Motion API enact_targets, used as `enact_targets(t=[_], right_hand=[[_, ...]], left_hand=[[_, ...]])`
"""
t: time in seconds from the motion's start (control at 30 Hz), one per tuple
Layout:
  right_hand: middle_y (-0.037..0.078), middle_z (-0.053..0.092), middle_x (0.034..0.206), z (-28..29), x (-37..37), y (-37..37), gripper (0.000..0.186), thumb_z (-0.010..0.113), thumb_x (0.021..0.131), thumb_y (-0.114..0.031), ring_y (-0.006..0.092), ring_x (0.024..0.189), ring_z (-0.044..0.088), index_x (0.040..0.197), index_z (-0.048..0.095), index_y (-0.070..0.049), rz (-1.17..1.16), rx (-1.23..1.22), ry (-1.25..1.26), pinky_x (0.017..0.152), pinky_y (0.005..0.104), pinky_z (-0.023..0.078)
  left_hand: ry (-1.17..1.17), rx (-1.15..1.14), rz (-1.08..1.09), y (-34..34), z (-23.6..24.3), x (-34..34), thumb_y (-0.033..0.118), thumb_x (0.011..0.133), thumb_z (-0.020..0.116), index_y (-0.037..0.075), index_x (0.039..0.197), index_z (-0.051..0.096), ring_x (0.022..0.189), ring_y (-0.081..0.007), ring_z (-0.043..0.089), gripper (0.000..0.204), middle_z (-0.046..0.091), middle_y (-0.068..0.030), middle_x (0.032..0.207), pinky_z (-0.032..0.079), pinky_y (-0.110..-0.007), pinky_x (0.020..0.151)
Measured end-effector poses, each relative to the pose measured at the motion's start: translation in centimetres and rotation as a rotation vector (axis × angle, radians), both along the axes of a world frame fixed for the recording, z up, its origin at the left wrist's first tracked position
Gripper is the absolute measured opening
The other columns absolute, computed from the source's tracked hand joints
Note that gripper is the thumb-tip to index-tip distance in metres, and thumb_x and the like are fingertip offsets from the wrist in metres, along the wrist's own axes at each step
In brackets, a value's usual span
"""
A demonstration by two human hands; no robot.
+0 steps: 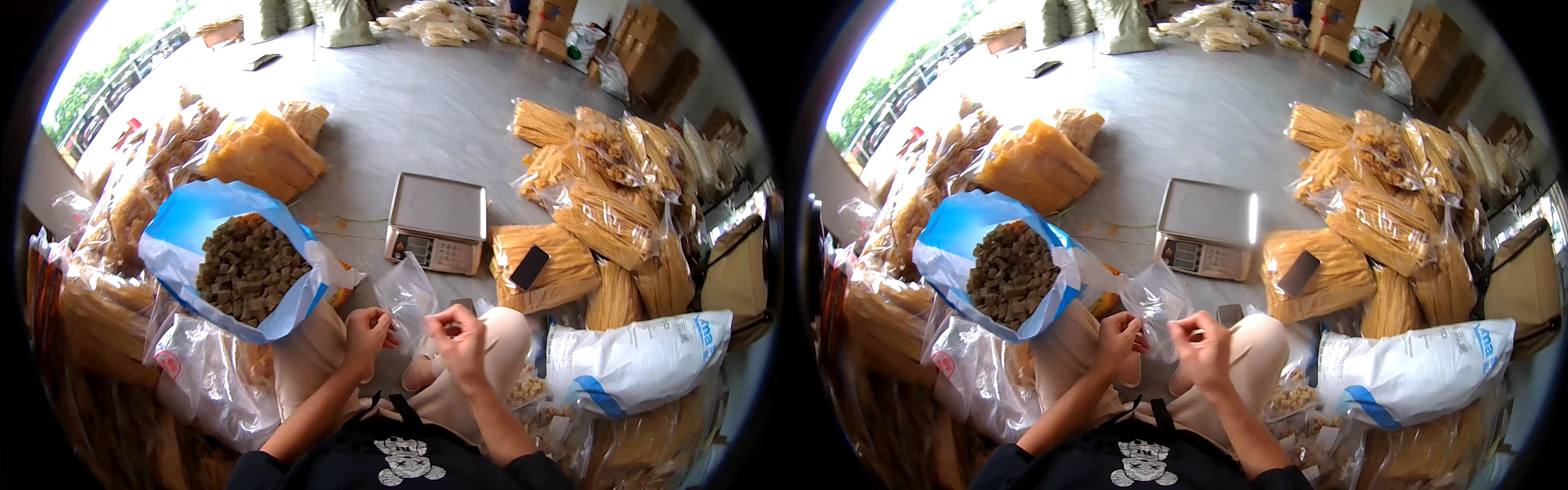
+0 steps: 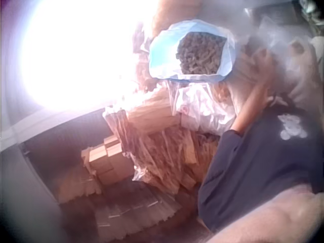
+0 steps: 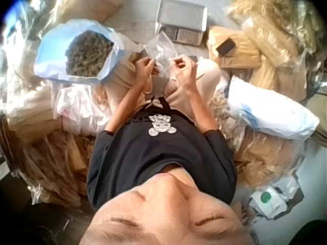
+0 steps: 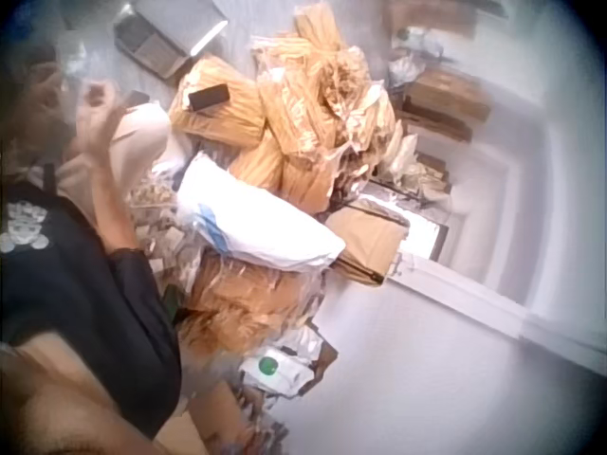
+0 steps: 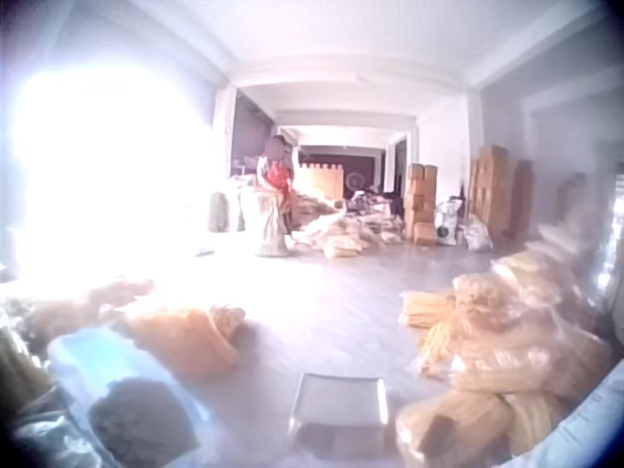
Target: The person scoops dried food chunks into a plastic bag, weighs the bag on a digital scale, and seals it by hand.
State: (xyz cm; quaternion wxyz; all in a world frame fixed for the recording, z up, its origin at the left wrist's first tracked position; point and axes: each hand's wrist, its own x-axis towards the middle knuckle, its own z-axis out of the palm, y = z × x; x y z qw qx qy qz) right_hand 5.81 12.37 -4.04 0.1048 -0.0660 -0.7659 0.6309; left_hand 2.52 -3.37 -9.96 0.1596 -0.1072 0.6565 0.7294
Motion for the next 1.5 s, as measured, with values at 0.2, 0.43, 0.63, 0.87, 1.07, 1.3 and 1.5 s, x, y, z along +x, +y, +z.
enact_targets(t=[0.2, 0.43, 0.63, 0.87, 1.07, 1.3, 1.5], right_hand=[[0.007, 0.063, 0.072, -0.6, 0.5, -0.8, 0.012, 0.066, 0.080, -0.008, 0.0116, 0.060, 0.060, 0.075, 0.059, 0.000, 0.192, 0.202, 0.050, 0.055, 0.0250, 0.048], [0.001, 0.062, 0.076, 0.6, 0.5, 11.0, 0.006, 0.062, 0.085, -0.009, 0.0088, 0.070, 0.058, 0.086, 0.061, -0.003, -0.331, -0.179, 0.163, 0.061, 0.0226, 0.049], [0.013, 0.062, 0.071, -26.3, 3.6, 18.9, 0.024, 0.063, 0.078, -0.022, 0.0198, 0.064, 0.060, 0.088, 0.060, -0.001, -0.029, 0.254, -0.686, 0.062, 0.0351, 0.047], [0.026, 0.062, 0.098, -45.5, 12.0, 14.5, 0.047, 0.063, 0.070, -0.029, 0.0387, 0.093, 0.060, 0.103, 0.059, 0.003, -0.167, 0.424, -1.010, 0.078, 0.0445, 0.047], [0.025, 0.061, 0.086, -42.3, 8.3, 13.8, 0.035, 0.062, 0.073, -0.025, 0.0393, 0.083, 0.060, 0.095, 0.061, 0.002, -0.027, 0.352, -0.963, 0.071, 0.0454, 0.045], [0.022, 0.056, 0.069, -23.2, 1.2, 15.8, 0.022, 0.061, 0.077, -0.021, 0.0386, 0.066, 0.056, 0.079, 0.058, 0.001, -0.078, 0.673, -0.233, 0.061, 0.0459, 0.042], [0.011, 0.050, 0.063, 4.4, -4.1, 10.7, 0.027, 0.053, 0.078, -0.007, 0.0130, 0.050, 0.046, 0.102, 0.059, 0.003, 0.100, 0.616, 0.194, 0.048, 0.0296, 0.039]], left_hand=[[0.212, 0.038, -0.082, 0.4, -1.6, -0.3, 0.006, 0.089, 0.050, 0.005, 0.095, 0.053, 0.054, -0.0070, 0.050, 0.006, 0.054, -0.0010, 0.071, 0.040, -0.020, 0.045], [0.334, -0.497, -0.003, -3.5, 1.5, -2.7, 0.002, 0.089, 0.049, 0.001, 0.090, 0.057, 0.051, -0.0057, 0.047, 0.008, 0.049, -0.0013, 0.060, 0.034, -0.022, 0.042], [0.478, -0.703, -0.082, -2.3, 3.5, -2.2, 0.004, 0.088, 0.051, 0.000, 0.093, 0.059, 0.049, -0.0106, 0.049, 0.010, 0.049, -0.0029, 0.056, 0.038, -0.024, 0.046], [0.593, -0.671, -0.095, -1.3, 5.6, -1.2, 0.003, 0.087, 0.053, 0.003, 0.095, 0.061, 0.051, -0.0170, 0.055, 0.011, 0.055, -0.0124, 0.062, 0.043, -0.028, 0.051], [0.706, -0.789, -0.088, -3.4, 8.0, 1.3, 0.002, 0.084, 0.057, 0.003, 0.093, 0.063, 0.054, -0.0239, 0.060, 0.011, 0.061, -0.0142, 0.069, 0.046, -0.030, 0.051], [0.867, -1.096, -0.161, -4.9, 10.4, 4.6, 0.001, 0.072, 0.058, 0.005, 0.097, 0.061, 0.070, -0.0235, 0.062, 0.026, 0.061, -0.0071, 0.075, 0.051, -0.033, 0.059], [1.053, -1.259, -0.031, -5.9, 12.3, 5.9, 0.005, 0.068, 0.058, 0.005, 0.094, 0.061, 0.125, -0.0333, 0.036, 0.026, 0.050, -0.0147, 0.126, 0.029, -0.041, 0.100]])
